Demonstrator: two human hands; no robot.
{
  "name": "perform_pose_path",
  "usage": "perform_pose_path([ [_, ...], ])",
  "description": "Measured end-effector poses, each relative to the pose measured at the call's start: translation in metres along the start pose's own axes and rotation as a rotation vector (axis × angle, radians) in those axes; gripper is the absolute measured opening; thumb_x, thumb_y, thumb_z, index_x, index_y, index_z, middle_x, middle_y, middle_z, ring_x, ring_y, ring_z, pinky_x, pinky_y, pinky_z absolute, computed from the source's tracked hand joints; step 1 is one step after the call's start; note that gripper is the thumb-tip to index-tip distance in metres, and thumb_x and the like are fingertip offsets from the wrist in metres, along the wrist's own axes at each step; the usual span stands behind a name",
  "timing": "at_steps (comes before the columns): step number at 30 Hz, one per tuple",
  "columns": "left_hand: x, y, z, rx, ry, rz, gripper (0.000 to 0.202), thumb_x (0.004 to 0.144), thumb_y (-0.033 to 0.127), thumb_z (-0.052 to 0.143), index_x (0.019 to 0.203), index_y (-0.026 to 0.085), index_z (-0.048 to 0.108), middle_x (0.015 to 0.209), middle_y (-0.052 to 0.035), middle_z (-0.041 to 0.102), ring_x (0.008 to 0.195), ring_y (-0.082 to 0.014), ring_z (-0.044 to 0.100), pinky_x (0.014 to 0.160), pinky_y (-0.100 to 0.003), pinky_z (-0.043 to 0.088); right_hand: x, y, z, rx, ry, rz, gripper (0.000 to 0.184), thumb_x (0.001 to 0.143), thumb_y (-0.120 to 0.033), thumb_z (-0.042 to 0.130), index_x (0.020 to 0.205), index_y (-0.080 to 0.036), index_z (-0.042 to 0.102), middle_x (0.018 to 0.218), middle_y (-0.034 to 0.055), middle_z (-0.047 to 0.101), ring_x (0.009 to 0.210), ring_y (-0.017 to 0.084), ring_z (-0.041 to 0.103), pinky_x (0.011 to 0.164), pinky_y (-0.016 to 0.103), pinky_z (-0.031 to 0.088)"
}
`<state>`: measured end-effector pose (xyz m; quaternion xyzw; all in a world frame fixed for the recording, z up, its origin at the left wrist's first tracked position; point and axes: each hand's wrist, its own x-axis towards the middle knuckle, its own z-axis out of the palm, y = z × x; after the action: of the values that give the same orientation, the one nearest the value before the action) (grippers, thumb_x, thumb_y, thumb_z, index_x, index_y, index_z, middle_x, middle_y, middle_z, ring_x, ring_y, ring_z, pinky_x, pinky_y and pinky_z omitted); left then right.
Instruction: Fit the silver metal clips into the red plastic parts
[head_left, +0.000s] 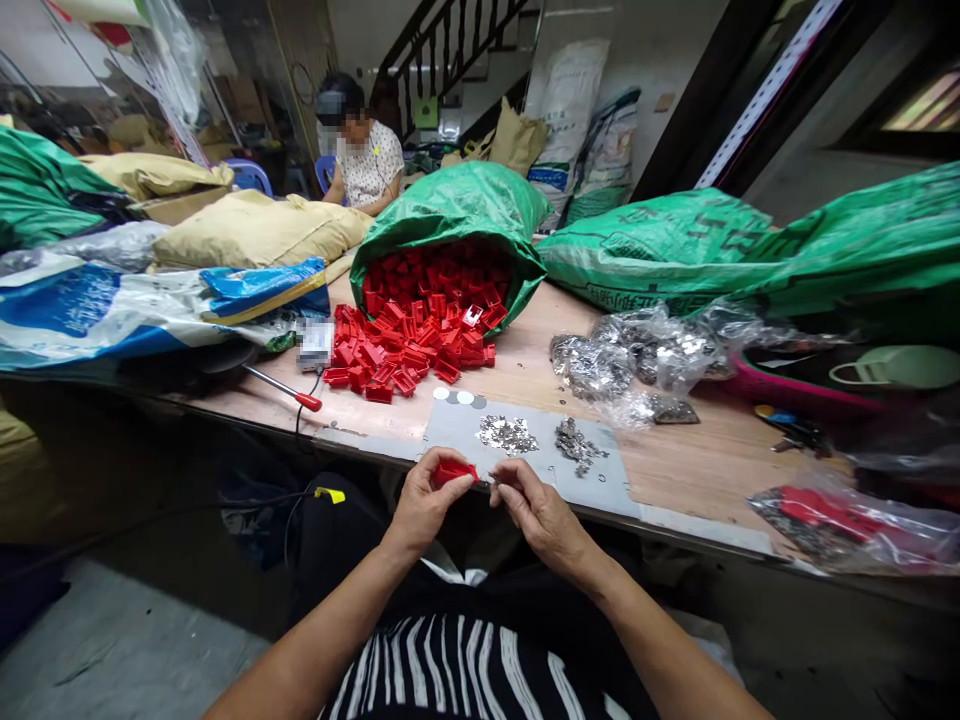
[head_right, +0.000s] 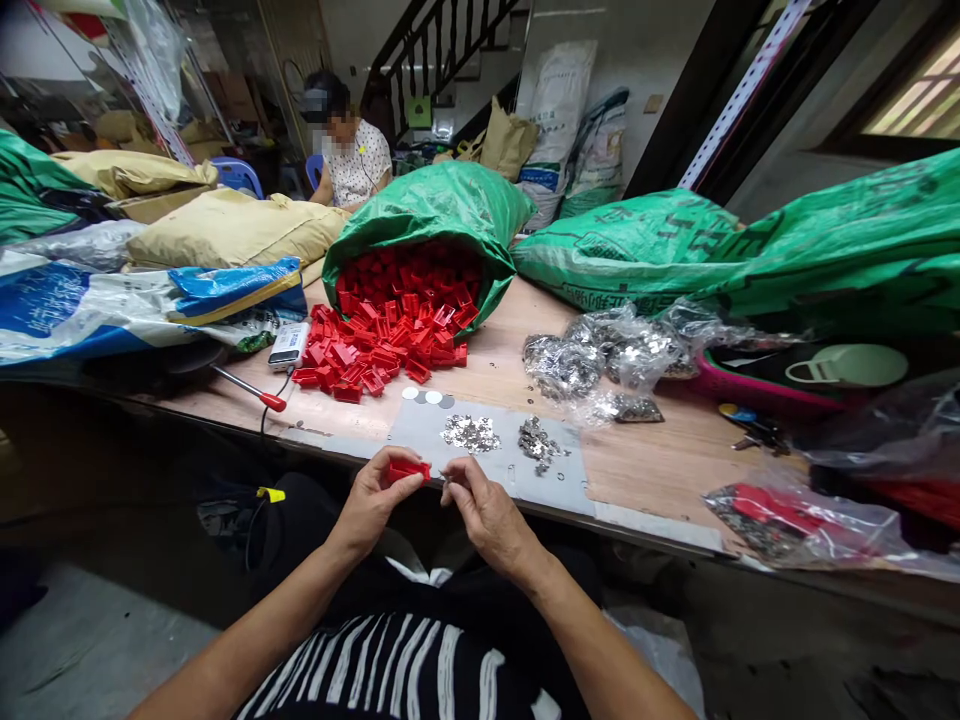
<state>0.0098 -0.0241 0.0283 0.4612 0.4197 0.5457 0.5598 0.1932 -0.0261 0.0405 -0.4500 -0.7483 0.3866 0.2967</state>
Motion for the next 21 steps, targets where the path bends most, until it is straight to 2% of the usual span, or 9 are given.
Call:
perform_pose_path([
  [4, -0.007, 0.01, 0.008, -0.579, -0.068, -0.289, 0.02, 0.075, 0.024, 0.072, 0.069, 0.015, 0.055, 0.077, -0.0009, 0.066, 0.078, -0.0117, 0.063, 0.079, -0.023, 0.047, -0.002, -0.015, 0.0, -0.019, -0.075, -0.015, 0.036, 0.097, -0.028, 0.038, 0.132, -0.022, 0.037, 0.065, -0.0046, 0.059, 0.063, 0.012, 0.056, 0.069, 0.026, 0.043],
  [7, -0.011, 0.013, 0.009, -0.781, -0.069, -0.381, 0.02, 0.075, 0.019, 0.072, 0.066, 0.013, 0.055, 0.068, 0.0004, 0.063, 0.066, -0.008, 0.061, 0.07, -0.018, 0.049, 0.0, -0.021, -0.001, -0.043, -0.088, -0.032, 0.037, 0.097, -0.032, 0.038, 0.132, -0.021, 0.042, 0.063, -0.004, 0.059, 0.06, 0.012, 0.056, 0.066, 0.025, 0.044],
  [11, -0.014, 0.015, 0.012, -0.869, 0.003, -0.449, 0.008, 0.08, 0.016, 0.066, 0.076, 0.01, 0.063, 0.075, -0.0043, 0.068, 0.069, -0.0107, 0.065, 0.076, -0.024, 0.053, 0.002, -0.02, 0.0, -0.077, -0.055, -0.065, 0.036, 0.097, -0.036, 0.038, 0.128, -0.021, 0.049, 0.064, -0.0021, 0.06, 0.059, 0.013, 0.058, 0.063, 0.024, 0.045],
  [16, -0.017, 0.014, 0.019, -0.901, 0.064, -0.501, 0.008, 0.084, 0.015, 0.06, 0.082, 0.008, 0.064, 0.083, -0.009, 0.071, 0.078, -0.0157, 0.069, 0.091, -0.033, 0.052, 0.002, -0.016, 0.004, -0.099, 0.057, -0.108, 0.032, 0.096, -0.038, 0.039, 0.117, -0.021, 0.058, 0.085, 0.0043, 0.067, 0.063, 0.013, 0.059, 0.065, 0.024, 0.046],
  [18, -0.019, 0.013, 0.021, -0.897, 0.055, -0.502, 0.008, 0.082, 0.017, 0.063, 0.081, 0.009, 0.064, 0.085, -0.0091, 0.071, 0.083, -0.0179, 0.069, 0.095, -0.036, 0.05, 0.002, -0.014, 0.006, -0.042, 0.084, -0.077, 0.034, 0.097, -0.04, 0.037, 0.111, -0.02, 0.061, 0.078, 0.0028, 0.065, 0.06, 0.013, 0.056, 0.062, 0.023, 0.044],
  [21, -0.021, 0.011, 0.019, -0.862, 0.003, -0.463, 0.013, 0.078, 0.022, 0.07, 0.074, 0.013, 0.06, 0.084, -0.0058, 0.071, 0.086, -0.0177, 0.069, 0.1, -0.037, 0.046, 0.002, -0.012, 0.008, 0.068, 0.066, 0.007, 0.04, 0.097, -0.045, 0.035, 0.108, -0.019, 0.063, 0.061, -0.0016, 0.053, 0.053, 0.012, 0.048, 0.053, 0.022, 0.039],
])
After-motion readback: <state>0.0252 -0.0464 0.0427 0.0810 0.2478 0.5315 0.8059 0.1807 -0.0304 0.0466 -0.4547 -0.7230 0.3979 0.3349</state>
